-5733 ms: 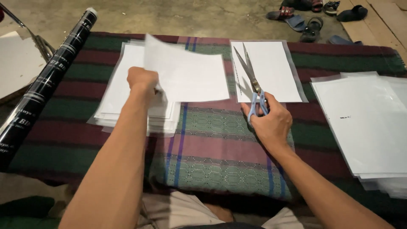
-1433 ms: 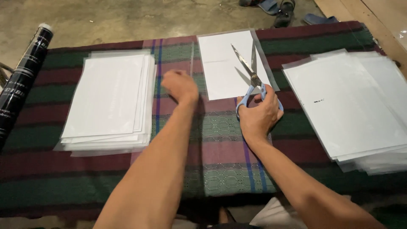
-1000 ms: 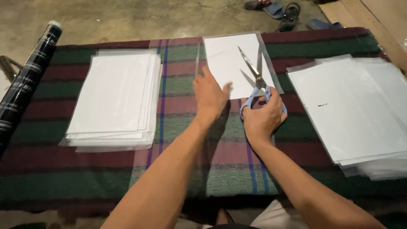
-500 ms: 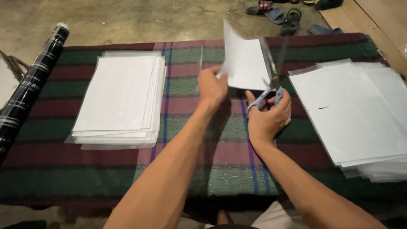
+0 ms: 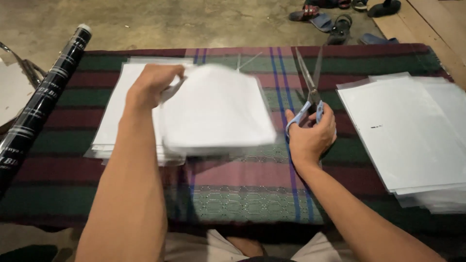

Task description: The person uses scissors to cut white paper sheets into smaller pieces. They handle the paper one at a time, cutting along the edges and stacking the finished pieces on the table.

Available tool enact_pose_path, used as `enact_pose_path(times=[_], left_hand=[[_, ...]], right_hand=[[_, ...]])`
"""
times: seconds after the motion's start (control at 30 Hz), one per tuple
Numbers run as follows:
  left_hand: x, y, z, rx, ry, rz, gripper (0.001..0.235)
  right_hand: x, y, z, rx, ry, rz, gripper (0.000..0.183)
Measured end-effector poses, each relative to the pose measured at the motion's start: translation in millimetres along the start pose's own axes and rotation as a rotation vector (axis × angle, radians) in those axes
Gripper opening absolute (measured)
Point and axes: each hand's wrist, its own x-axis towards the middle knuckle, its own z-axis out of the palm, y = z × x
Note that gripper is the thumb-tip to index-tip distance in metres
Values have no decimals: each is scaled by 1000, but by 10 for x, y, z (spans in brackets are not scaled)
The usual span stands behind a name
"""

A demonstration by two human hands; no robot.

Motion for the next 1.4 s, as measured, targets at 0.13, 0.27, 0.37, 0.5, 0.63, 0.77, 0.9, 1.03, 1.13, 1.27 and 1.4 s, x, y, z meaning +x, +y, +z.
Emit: enact_pose_path(times=[0.13, 0.27, 0.37, 0.5, 0.63, 0.77, 0.9, 1.03, 1.13, 1.27, 1.4], left_hand=[[360, -477, -387, 315, 66, -49, 24], [796, -964, -523, 451, 183, 65, 21], [854, -979, -491, 498, 313, 252, 31], [8, -356, -214, 651, 532, 427, 88], [-181, -459, 375, 504, 198, 713, 46], [-1004, -406, 782, 706, -219, 769, 70], [-1223, -455, 913, 960, -243, 715, 95], [-922, -734, 1089, 1028, -187, 696, 83], [-830, -822, 1065, 1017, -121, 733, 58], [-1054, -673, 784, 926, 190, 724, 61], [-999, -668, 581, 949, 436, 786, 56]], right_hand=[[7, -12, 16, 5, -52, 12, 77], [-1, -89, -19, 67, -149, 47, 78], [24, -119, -43, 81, -190, 53, 76], [19, -70, -6, 99, -186, 39, 70], [17, -88, -17, 88, -194, 38, 69], [10, -74, -12, 90, -231, 54, 67], [24, -141, -57, 94, -248, 73, 64], [28, -113, -23, 101, -254, 74, 66], [47, -152, -51, 140, -276, 75, 70], [177, -190, -108, 240, -507, 218, 73], [456, -378, -276, 401, -894, 451, 77]])
